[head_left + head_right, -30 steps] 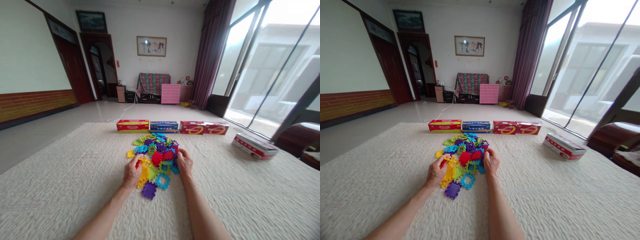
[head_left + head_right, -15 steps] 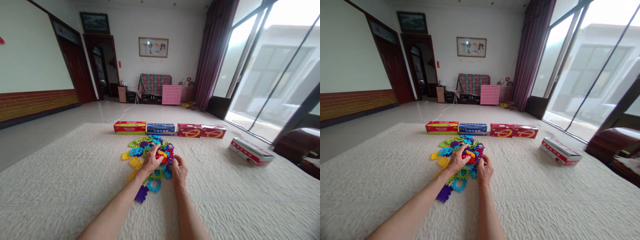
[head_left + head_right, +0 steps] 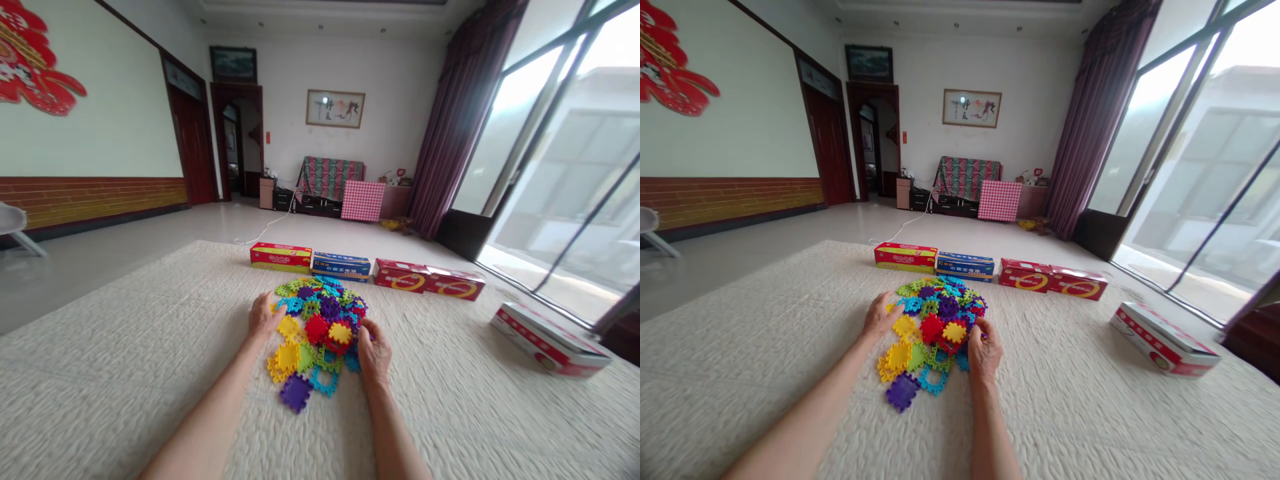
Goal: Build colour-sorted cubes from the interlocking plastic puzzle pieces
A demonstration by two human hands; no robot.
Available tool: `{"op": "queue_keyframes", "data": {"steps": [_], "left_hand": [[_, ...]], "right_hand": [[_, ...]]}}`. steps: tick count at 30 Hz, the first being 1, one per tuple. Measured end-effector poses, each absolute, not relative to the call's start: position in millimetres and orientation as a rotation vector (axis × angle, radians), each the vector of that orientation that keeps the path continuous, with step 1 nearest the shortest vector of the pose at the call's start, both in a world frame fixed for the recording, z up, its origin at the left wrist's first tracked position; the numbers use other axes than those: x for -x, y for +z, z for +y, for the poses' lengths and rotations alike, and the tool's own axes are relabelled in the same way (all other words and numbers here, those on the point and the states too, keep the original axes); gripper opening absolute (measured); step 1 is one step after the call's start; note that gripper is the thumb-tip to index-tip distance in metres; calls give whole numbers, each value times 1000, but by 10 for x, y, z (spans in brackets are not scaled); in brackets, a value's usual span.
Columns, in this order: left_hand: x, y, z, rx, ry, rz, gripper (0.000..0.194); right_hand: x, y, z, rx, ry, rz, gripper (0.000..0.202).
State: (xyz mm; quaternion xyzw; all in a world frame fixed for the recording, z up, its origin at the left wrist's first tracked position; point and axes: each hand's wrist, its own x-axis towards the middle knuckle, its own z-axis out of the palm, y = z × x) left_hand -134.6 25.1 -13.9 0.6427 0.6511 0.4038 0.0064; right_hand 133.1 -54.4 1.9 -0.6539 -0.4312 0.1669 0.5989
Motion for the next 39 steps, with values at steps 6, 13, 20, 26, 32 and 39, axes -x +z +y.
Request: {"op": "queue_keyframes", "data": {"steps": [6, 13, 20, 26, 32, 39], "left_hand": [[1201, -153, 262, -2241, 881, 1956, 64], [1052, -143, 366, -2356, 959, 1801, 54], [1015, -131, 416, -2322, 1004, 1807, 31], [976, -65, 335, -2296, 915, 1917, 24], [972, -15, 286, -2222, 936, 1946, 21], [976, 28, 304, -1934, 1175, 2022, 17]], "right_hand": [[-1319, 42, -492, 1539, 362, -993, 45], [-1297, 43, -458, 1600, 354, -947, 43], [-1460, -12, -454, 1554, 411, -824, 44], [-1706, 21, -532, 1417, 599, -1072, 38], [-1691, 62, -627, 1306, 608, -1123, 39], [-1719, 35, -581, 1292, 626, -1115, 40]]}}
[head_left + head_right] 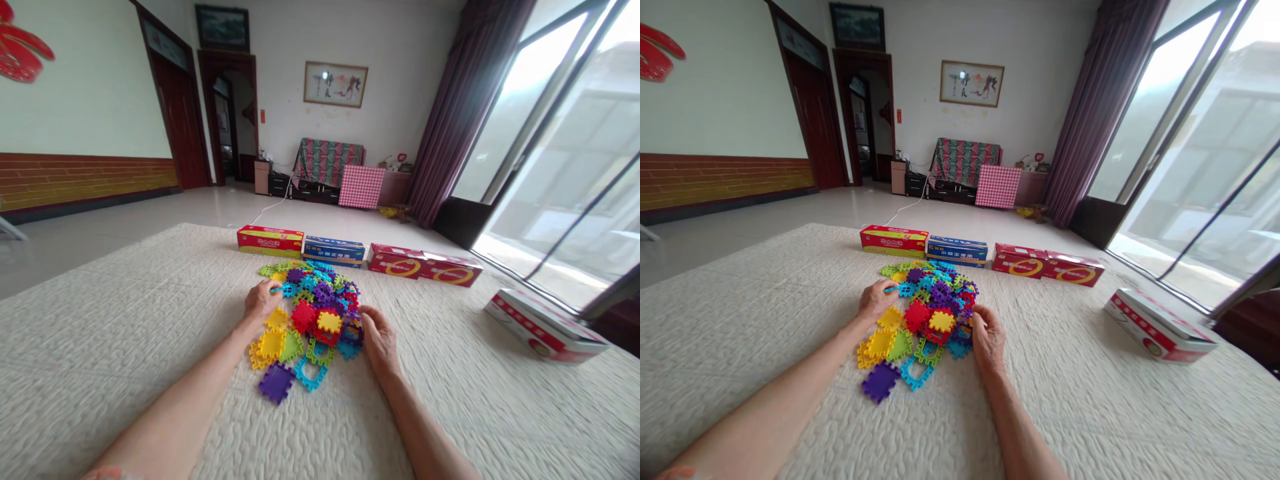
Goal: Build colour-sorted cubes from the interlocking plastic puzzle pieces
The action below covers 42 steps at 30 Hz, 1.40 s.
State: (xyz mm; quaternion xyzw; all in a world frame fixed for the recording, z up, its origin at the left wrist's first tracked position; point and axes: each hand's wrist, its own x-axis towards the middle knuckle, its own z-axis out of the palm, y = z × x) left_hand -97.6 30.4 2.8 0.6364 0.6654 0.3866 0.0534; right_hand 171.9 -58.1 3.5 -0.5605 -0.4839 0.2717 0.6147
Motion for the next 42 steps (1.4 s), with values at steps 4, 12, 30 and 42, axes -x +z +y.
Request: {"op": "queue_keyframes", "data": {"steps": [4, 12, 30, 42], "left_hand": [[820, 172, 293, -1672, 1322, 1869, 24], [509, 330, 173, -1758, 1239, 1382, 72], [1272, 187, -475, -2179, 548, 1411, 101], [978, 61, -508, -2222, 1004, 1432, 86]], "right_hand": [[-1710, 43, -570, 1275, 678, -1092, 43], [-1693, 107, -598, 1238, 690, -1095, 40], [-1700, 103, -588, 1235, 696, -1116, 39], [-1683, 135, -617, 1239, 740, -1112, 40]]}}
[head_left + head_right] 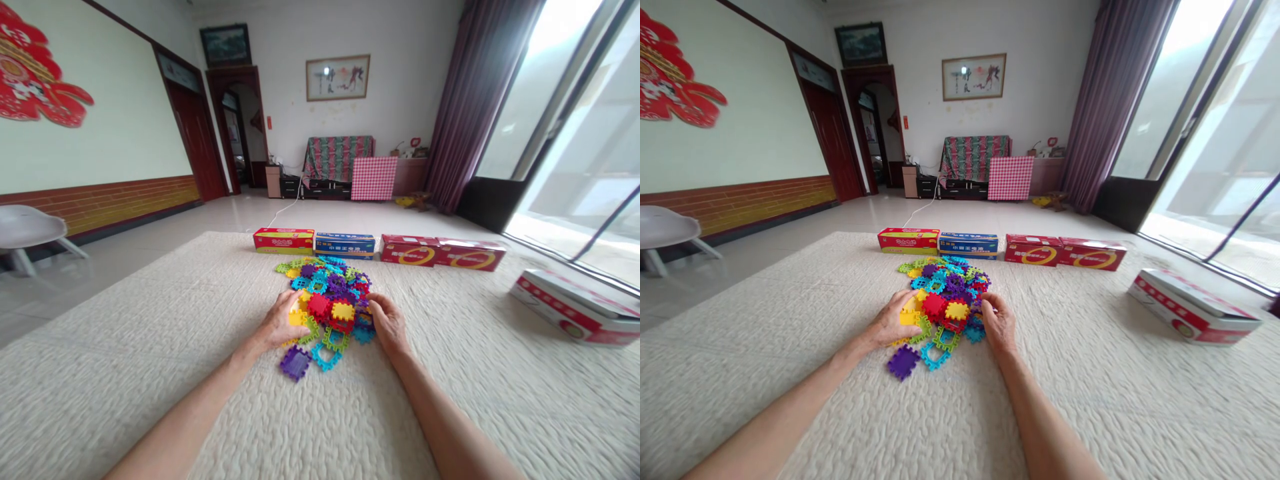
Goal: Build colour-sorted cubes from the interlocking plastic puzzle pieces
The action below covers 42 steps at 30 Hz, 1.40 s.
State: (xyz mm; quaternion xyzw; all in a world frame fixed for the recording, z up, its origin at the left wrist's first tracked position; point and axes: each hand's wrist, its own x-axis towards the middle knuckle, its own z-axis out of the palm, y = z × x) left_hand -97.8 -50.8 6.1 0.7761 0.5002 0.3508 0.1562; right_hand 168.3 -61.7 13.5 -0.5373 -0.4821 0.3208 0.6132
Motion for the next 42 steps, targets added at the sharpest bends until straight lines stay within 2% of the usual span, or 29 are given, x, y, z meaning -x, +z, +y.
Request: {"op": "queue_keyframes", "data": {"steps": [7, 13, 20, 27, 33, 35, 39, 42], "left_hand": [[979, 105, -487, -2150, 1107, 1443, 61], [900, -79, -440, -1765, 1172, 1405, 45], [742, -45, -475, -1507, 1289, 1356, 44], [368, 351, -218, -1735, 1330, 1434, 35], [90, 626, 70, -1888, 1199, 1385, 53], [116, 661, 68, -1906, 1194, 1399, 54], [354, 624, -91, -1964, 1170, 1430, 39], [593, 522, -306, -2017, 1063, 1420, 41]], "right_hand": [[-1692, 119, -602, 1236, 703, -1119, 39], [-1689, 101, -597, 1226, 713, -1107, 39], [-1706, 34, -547, 1202, 701, -1103, 39], [-1717, 36, -542, 1185, 732, -1069, 39], [-1735, 19, -540, 1169, 747, -1070, 40], [-1736, 20, -539, 1180, 734, -1072, 40], [-1736, 20, -538, 1197, 713, -1090, 40], [-1735, 17, -549, 1207, 699, -1104, 40]]}}
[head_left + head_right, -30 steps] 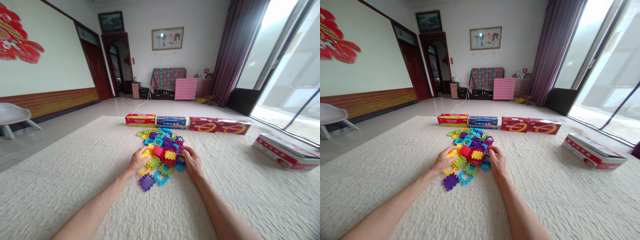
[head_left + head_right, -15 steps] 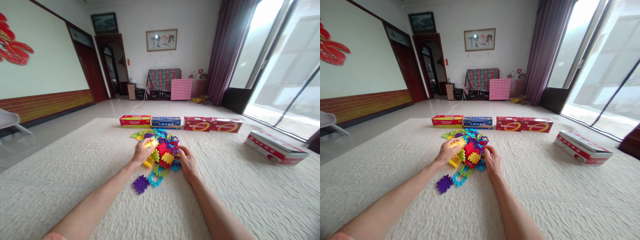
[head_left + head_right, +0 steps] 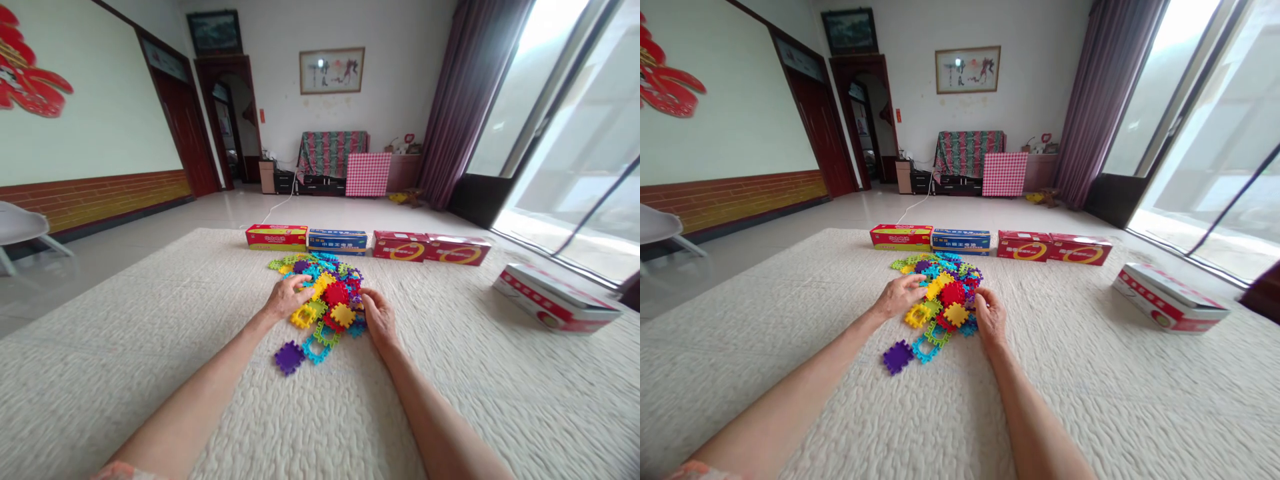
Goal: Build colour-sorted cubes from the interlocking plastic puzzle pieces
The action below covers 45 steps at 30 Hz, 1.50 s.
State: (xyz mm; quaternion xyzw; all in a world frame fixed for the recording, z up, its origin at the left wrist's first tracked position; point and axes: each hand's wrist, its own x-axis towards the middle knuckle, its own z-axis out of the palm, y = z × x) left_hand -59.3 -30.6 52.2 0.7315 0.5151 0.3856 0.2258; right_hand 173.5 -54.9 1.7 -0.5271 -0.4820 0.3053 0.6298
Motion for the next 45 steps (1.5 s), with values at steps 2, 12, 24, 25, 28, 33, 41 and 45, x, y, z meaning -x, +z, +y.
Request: {"op": "queue_keyframes", "data": {"steps": [2, 12, 24, 25, 28, 33, 41, 45], "left_hand": [[725, 430, -475, -2104, 988, 1398, 53], [686, -18, -1047, -2186, 660, 1489, 114], [464, -82, -1039, -2331, 845, 1402, 85], [457, -83, -1039, -2359, 885, 1395, 79], [431, -74, -1034, -2446, 1023, 1356, 59], [377, -27, -955, -2557, 1103, 1195, 46], [58, 182, -478, -2645, 1204, 1085, 37], [-98, 317, -160, -2628, 1318, 1148, 33]], "right_hand": [[-1735, 19, -561, 1220, 689, -1108, 41], [-1745, 66, -644, 1262, 626, -1149, 44], [-1773, 14, -602, 1245, 633, -1118, 45], [-1773, 13, -600, 1244, 629, -1107, 45], [-1774, 12, -596, 1240, 617, -1081, 44], [-1809, -21, -558, 1234, 606, -1030, 43], [-1853, -51, -528, 1211, 609, -983, 42], [-1855, -29, -601, 1255, 611, -948, 44]]}}
